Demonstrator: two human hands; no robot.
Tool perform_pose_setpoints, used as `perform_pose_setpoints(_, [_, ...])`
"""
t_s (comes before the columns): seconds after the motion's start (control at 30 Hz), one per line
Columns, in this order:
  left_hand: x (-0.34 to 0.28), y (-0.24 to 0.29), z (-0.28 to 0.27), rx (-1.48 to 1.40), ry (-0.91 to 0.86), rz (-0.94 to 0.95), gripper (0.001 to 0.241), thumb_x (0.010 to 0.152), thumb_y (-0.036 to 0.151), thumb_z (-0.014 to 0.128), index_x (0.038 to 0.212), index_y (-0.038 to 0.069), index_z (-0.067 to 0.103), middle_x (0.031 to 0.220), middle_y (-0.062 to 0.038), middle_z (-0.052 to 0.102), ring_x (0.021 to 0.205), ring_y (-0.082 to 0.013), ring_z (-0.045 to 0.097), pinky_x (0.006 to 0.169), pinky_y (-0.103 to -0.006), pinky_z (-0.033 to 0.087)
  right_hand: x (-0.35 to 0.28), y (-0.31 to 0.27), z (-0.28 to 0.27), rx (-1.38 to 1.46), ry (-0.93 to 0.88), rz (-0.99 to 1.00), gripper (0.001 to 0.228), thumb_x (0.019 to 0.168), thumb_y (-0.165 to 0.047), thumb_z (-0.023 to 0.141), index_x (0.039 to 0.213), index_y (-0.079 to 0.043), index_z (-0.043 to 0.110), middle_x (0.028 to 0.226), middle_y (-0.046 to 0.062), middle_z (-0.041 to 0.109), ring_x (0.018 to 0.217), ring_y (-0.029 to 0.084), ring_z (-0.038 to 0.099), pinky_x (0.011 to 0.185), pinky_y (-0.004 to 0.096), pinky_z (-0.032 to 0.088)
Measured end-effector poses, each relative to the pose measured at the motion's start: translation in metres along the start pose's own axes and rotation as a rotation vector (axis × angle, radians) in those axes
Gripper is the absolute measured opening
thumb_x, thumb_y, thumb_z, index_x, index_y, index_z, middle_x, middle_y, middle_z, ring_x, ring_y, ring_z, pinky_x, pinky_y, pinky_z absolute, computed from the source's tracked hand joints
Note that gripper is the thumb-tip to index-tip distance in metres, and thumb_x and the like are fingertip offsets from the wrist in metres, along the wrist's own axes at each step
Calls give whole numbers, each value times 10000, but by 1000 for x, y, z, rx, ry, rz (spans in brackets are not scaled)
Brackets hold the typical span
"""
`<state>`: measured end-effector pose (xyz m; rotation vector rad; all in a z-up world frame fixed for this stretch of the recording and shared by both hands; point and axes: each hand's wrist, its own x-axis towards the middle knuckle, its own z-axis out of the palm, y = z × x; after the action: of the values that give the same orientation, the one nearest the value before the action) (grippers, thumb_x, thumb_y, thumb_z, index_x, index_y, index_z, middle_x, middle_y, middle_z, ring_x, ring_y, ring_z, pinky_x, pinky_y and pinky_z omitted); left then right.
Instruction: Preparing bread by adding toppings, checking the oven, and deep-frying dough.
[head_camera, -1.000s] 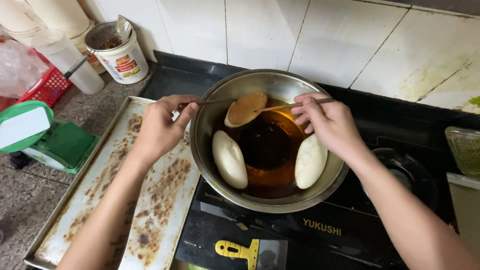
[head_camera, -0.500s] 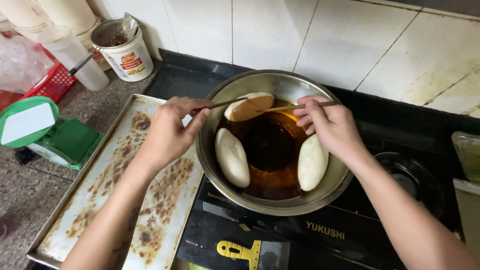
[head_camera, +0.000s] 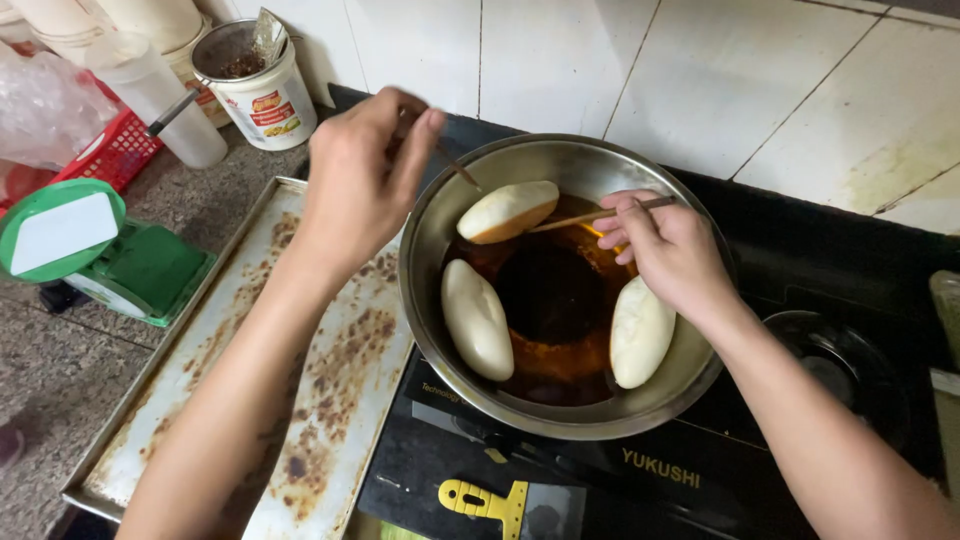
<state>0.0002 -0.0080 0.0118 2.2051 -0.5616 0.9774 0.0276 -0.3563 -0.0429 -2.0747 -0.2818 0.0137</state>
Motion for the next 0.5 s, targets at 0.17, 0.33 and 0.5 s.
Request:
perform_pose_setpoints(0.17, [21,15,13,-1,-47,29,321,1205,-12,732,888,-47,697,700,-105,709,503,-168,565,434,-269,476,3,3,1,54,-18,10,368,1225,-195,565,1311,89,783,1138,180,882,894,197,829,709,295,669])
perform_pose_setpoints(0.33, [22,25,14,-15,-51,16,219,1172,48,752,992,-75,728,728,-110,720,504,-202,545,513,-358,468,3,-4,2,3,-39,-15,381,1228,-205,541,1324,81,774,1163,189,887,917,213,861,723,303,700])
perform_pose_setpoints(0.5, [21,24,16,6,-70,-6,223,1169,64,749,991,-71,749,704,-106,716,500,-201,560,511,-354,484,5,-3,4,16,-42,-21,396,1228,-197,546,1248,117,787,1165,188,884,900,210,859,725,295,693])
